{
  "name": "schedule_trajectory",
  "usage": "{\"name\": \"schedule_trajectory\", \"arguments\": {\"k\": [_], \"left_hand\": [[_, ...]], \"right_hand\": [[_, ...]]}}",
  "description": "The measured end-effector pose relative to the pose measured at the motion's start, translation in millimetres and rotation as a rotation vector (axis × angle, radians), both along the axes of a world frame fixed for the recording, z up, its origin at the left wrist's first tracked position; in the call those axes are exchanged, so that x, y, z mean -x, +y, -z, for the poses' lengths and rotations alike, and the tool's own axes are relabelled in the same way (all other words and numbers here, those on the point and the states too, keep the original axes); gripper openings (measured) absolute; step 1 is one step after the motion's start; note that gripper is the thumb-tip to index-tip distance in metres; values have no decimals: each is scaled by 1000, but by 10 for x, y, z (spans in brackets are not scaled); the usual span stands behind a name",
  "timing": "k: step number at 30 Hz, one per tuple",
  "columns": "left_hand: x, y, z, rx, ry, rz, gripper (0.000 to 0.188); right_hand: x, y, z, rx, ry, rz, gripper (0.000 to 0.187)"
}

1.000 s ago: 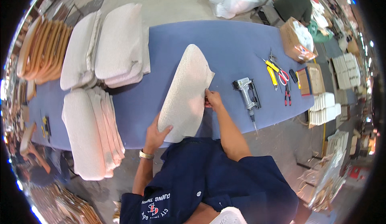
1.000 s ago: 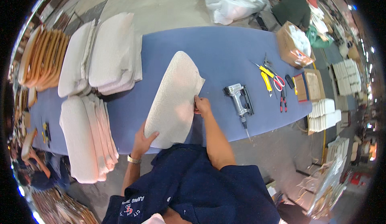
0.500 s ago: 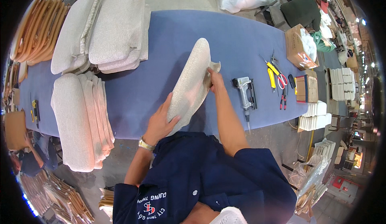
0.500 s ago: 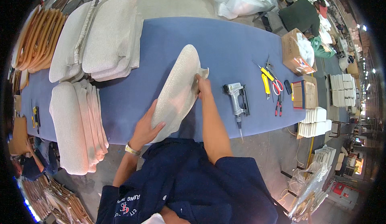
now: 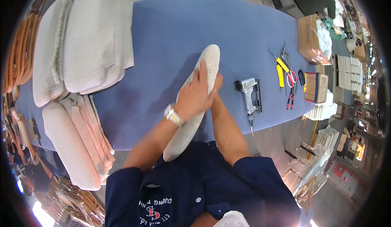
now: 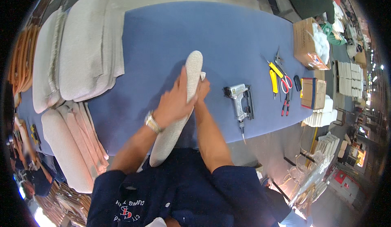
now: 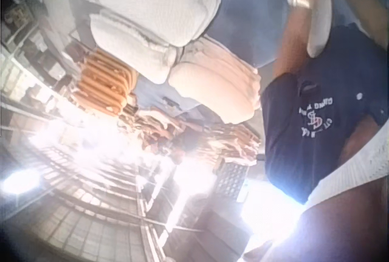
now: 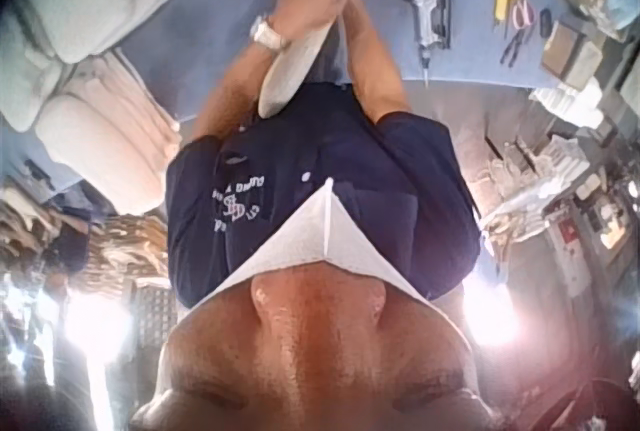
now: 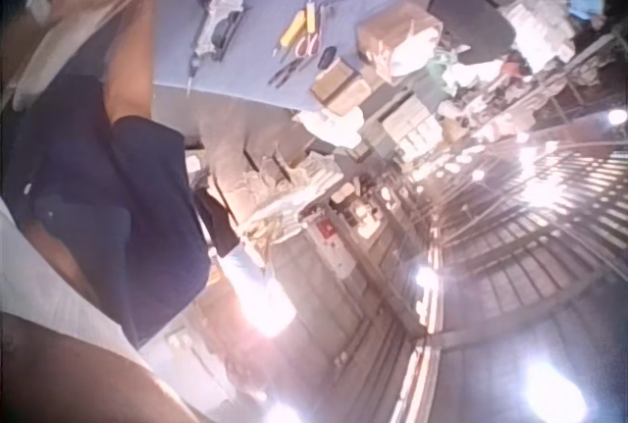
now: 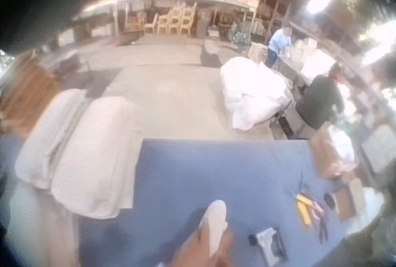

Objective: The person assembles cushion covers by folding fabric over foam inserts and securing edges with a staple gun. They trim excess fabric with a utility knife and stack finished units on a nearby table. The process is repeated for multiple cushion pieces.

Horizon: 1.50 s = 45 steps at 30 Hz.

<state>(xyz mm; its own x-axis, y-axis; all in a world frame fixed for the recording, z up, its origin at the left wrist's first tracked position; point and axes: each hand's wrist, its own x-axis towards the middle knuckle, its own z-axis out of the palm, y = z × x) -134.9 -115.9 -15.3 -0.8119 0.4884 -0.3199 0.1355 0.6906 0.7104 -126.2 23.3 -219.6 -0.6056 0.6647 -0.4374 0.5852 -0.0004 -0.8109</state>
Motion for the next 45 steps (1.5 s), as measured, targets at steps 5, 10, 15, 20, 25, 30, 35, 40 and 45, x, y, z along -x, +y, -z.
{"name": "schedule_trajectory", "arguments": {"k": [5, 10, 15, 20, 25, 30, 35, 40, 45], "left_hand": [[1037, 486, 34, 97, 40, -36, 88], [443, 90, 204, 28, 224, -129, 88], [-735, -767, -35, 73, -20, -214, 92], [-1679, -1406, 100, 113, 158, -275, 89], [-1865, -1395, 252, 46, 290, -382, 87], [-1896, -1331, 186, 58, 245, -387, 87], [-1963, -1289, 216, 32, 212, -388, 87], [-1915, -1255, 170, -7, 183, -383, 87], [-1025, -949, -28, -25, 74, -186, 92]], "right_hand": [[91, -189, -298, -138, 10, 30, 41], [156, -242, -359, -164, -43, 24, 36], [218, -305, -447, -198, -44, 71, 37], [109, -177, -506, 69, 85, 44, 51], [-724, -336, -702, 792, 104, -111, 68], [-1413, -808, -658, 869, 224, 36, 63], [-1458, -1208, -502, 478, 149, 174, 70], [-1475, -1220, -342, 86, 69, -7, 79], [-1410, -1256, -413, 36, -33, 9, 76]]}}
